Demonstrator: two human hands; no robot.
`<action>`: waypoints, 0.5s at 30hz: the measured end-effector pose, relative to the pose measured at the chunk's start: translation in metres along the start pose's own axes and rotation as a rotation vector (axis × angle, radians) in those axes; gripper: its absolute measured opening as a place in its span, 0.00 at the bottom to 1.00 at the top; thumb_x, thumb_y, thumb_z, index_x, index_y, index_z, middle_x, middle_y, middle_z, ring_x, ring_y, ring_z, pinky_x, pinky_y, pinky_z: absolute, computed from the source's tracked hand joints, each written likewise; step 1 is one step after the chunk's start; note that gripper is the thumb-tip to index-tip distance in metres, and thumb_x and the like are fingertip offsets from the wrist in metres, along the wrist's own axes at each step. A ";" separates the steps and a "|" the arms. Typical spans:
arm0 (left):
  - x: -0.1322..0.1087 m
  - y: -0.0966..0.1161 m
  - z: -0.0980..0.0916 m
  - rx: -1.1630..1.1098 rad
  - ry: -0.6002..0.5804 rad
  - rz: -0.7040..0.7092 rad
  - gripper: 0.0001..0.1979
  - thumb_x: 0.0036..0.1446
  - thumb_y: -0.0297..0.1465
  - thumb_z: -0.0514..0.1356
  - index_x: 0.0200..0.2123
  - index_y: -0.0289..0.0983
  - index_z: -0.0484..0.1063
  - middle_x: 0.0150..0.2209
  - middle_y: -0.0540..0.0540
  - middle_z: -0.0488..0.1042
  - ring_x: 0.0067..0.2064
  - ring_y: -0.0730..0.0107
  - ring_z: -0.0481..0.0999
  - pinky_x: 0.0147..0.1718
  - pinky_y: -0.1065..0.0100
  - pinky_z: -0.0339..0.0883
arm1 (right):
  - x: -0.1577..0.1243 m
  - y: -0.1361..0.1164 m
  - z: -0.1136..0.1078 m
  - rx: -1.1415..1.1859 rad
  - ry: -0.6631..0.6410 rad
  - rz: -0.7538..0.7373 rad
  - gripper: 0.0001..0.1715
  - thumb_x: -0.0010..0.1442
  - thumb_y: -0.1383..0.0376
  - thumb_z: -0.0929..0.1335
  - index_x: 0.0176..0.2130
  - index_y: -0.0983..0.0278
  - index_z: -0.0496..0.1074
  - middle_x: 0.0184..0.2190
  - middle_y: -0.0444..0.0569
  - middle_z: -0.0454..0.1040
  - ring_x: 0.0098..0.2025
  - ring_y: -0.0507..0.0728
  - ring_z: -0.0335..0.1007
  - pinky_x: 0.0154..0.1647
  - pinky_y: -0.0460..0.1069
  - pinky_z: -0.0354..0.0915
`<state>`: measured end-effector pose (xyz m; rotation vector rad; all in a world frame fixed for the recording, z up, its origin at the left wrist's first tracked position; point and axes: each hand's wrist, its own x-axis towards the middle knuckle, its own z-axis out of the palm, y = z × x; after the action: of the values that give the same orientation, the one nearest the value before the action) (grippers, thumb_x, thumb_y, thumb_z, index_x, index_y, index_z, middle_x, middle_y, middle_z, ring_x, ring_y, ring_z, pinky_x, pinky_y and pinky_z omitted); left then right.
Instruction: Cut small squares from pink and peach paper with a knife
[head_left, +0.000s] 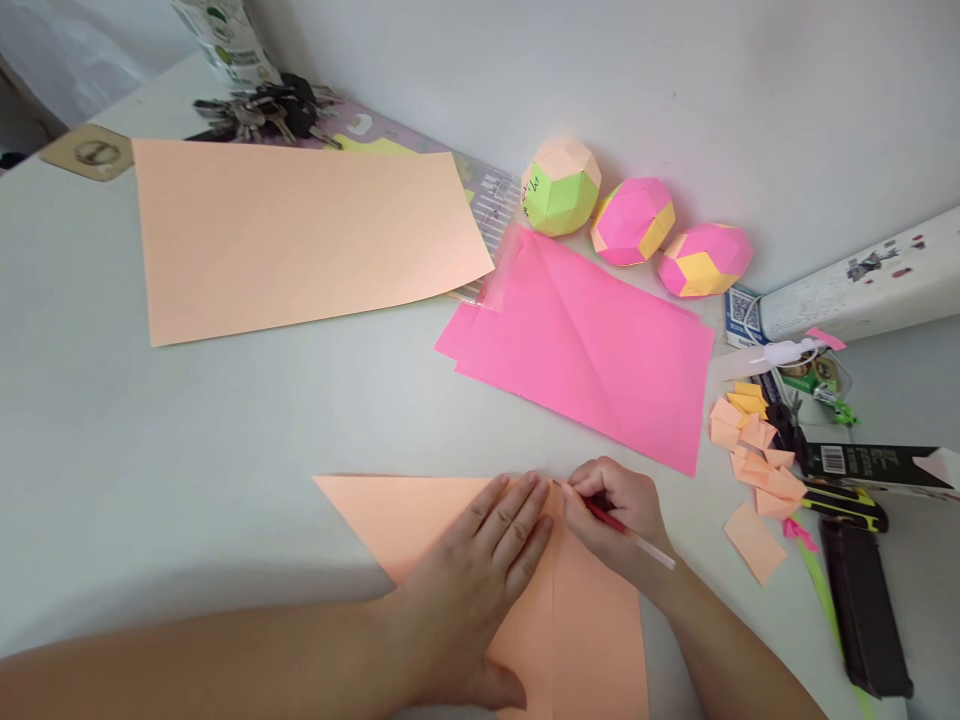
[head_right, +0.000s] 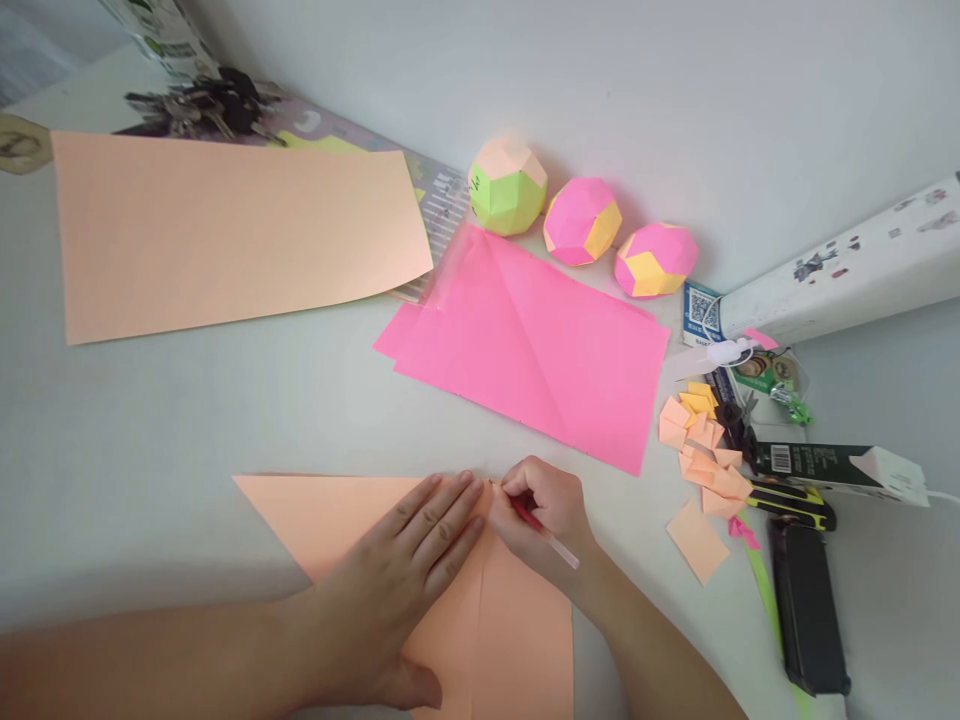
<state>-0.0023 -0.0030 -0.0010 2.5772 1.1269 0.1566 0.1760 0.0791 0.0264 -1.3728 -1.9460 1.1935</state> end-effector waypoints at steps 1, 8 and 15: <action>0.000 0.000 0.000 0.001 -0.001 -0.002 0.60 0.45 0.65 0.48 0.66 0.23 0.42 0.67 0.28 0.37 0.67 0.40 0.26 0.63 0.46 0.22 | 0.000 0.000 0.000 -0.001 0.006 0.002 0.12 0.55 0.67 0.66 0.23 0.61 0.58 0.20 0.40 0.64 0.20 0.47 0.57 0.18 0.43 0.56; 0.000 -0.001 0.000 -0.003 -0.004 -0.006 0.59 0.45 0.65 0.48 0.66 0.23 0.41 0.67 0.29 0.37 0.67 0.41 0.25 0.63 0.46 0.21 | 0.000 0.001 0.000 0.015 0.002 -0.013 0.12 0.55 0.68 0.66 0.24 0.61 0.59 0.20 0.40 0.64 0.20 0.48 0.57 0.19 0.43 0.56; 0.001 0.000 -0.002 -0.015 -0.052 0.000 0.59 0.45 0.65 0.48 0.66 0.24 0.41 0.67 0.30 0.37 0.67 0.40 0.26 0.63 0.45 0.23 | -0.001 0.004 0.001 0.036 0.001 0.019 0.11 0.54 0.68 0.66 0.24 0.61 0.59 0.21 0.40 0.64 0.20 0.48 0.58 0.19 0.44 0.56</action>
<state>-0.0022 -0.0018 0.0008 2.5526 1.1029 0.0977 0.1777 0.0785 0.0226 -1.3757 -1.9053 1.2304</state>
